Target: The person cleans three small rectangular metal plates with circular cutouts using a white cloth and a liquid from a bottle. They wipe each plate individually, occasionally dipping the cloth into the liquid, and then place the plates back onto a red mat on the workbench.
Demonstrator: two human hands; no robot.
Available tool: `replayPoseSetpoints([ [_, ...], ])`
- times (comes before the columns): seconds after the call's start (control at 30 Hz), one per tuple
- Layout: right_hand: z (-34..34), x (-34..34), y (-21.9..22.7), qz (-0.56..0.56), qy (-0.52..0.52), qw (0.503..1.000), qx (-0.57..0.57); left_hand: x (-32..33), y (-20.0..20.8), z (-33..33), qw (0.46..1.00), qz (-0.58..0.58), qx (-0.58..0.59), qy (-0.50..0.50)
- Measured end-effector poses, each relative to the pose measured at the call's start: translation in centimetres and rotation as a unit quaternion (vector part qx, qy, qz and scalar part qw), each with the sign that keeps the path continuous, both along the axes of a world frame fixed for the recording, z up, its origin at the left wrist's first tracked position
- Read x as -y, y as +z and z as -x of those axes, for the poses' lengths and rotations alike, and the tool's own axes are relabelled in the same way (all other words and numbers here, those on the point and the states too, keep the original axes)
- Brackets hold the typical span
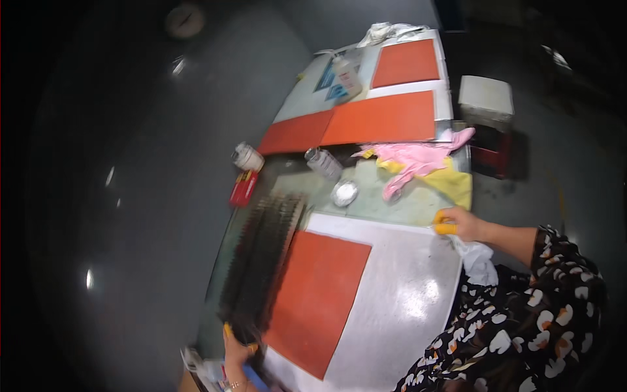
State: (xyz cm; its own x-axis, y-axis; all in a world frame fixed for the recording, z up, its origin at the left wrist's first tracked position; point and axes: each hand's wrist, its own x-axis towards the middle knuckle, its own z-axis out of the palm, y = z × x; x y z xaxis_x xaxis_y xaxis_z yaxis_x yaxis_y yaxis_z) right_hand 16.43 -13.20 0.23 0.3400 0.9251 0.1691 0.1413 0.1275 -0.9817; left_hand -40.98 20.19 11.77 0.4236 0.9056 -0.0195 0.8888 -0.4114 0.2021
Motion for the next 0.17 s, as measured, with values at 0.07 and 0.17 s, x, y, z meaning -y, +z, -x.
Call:
replayPoseSetpoints([
  [0.07,-0.4,0.6,0.4,0.051,-0.018,0.998,0.026,1.4,1.3,-2.5,0.989,-0.064,-0.114,0.068],
  [0.17,0.0,-0.9,3.0,0.115,-0.016,0.968,0.224,-1.2,-1.0,-1.6,0.973,-0.202,-0.107,0.044],
])
